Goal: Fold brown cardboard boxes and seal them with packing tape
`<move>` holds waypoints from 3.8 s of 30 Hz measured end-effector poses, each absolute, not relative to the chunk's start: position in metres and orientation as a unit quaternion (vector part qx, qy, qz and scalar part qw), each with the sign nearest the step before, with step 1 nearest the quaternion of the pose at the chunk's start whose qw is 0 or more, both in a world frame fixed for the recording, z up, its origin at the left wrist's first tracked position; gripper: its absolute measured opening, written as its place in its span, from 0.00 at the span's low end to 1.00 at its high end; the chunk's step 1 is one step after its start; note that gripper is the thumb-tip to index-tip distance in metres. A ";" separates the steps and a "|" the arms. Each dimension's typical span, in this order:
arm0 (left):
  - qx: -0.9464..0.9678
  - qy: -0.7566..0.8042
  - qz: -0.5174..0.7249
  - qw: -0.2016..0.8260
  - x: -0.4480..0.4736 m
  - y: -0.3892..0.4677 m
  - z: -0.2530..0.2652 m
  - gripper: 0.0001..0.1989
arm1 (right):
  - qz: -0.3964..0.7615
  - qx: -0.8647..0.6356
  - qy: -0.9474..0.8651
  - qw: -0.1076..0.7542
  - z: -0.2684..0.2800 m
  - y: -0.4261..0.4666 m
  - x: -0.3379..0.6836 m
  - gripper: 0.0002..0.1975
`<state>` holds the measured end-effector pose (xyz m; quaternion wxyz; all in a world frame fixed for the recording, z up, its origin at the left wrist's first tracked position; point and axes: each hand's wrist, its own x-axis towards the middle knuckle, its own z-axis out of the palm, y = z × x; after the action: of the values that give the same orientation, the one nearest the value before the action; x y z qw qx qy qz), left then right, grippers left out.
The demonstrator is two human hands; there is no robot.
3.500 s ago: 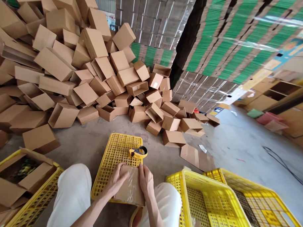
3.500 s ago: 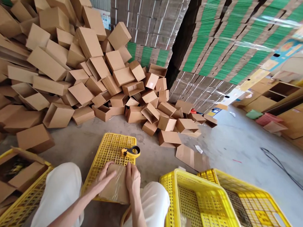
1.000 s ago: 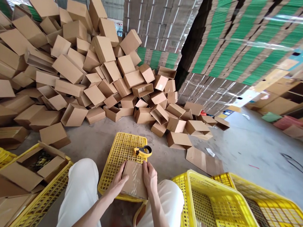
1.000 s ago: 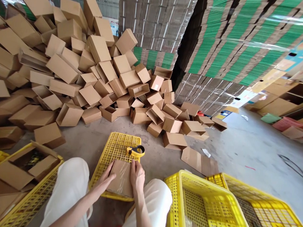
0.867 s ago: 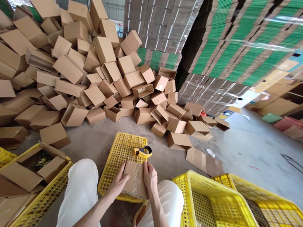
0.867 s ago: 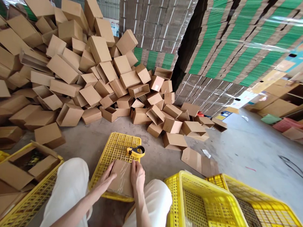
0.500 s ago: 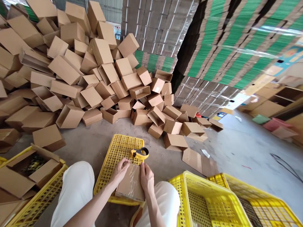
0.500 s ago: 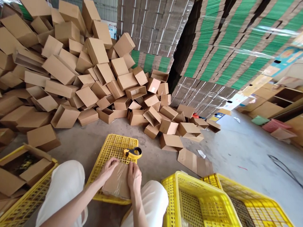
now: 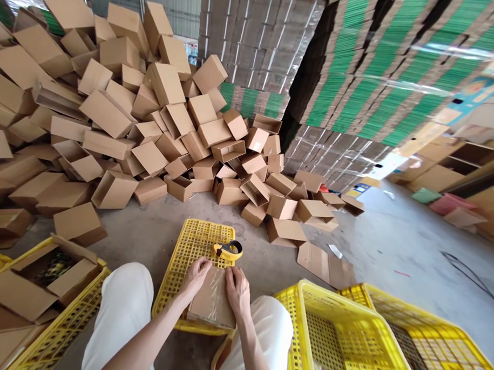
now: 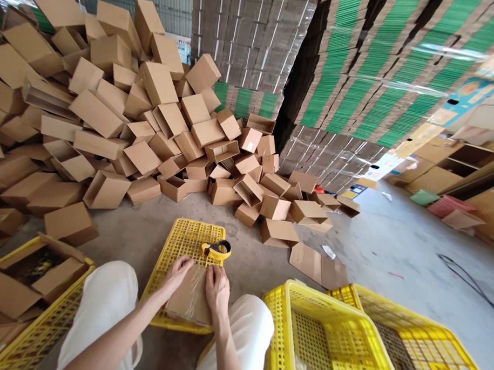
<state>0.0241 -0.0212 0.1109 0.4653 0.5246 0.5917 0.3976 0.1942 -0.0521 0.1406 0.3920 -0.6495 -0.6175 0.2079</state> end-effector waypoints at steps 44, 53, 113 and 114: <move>0.581 0.606 0.327 0.433 0.029 -0.035 0.131 0.19 | 0.173 -0.634 -0.627 0.419 0.138 -0.056 0.191 0.28; 0.581 0.632 0.297 0.417 0.036 -0.012 0.143 0.11 | 0.177 -0.631 -0.628 0.419 0.138 -0.056 0.191 0.27; 0.558 0.623 0.350 0.422 0.039 -0.030 0.122 0.50 | 0.137 -0.664 -0.625 0.387 0.138 -0.061 0.187 0.21; 0.557 0.622 0.350 0.425 0.037 -0.035 0.121 0.50 | 0.137 -0.664 -0.624 0.387 0.138 -0.061 0.187 0.21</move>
<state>0.0374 -0.0347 0.1208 0.4247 0.5571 0.6218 0.3502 0.1865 -0.0612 0.1375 0.3871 -0.6645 -0.6244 0.1372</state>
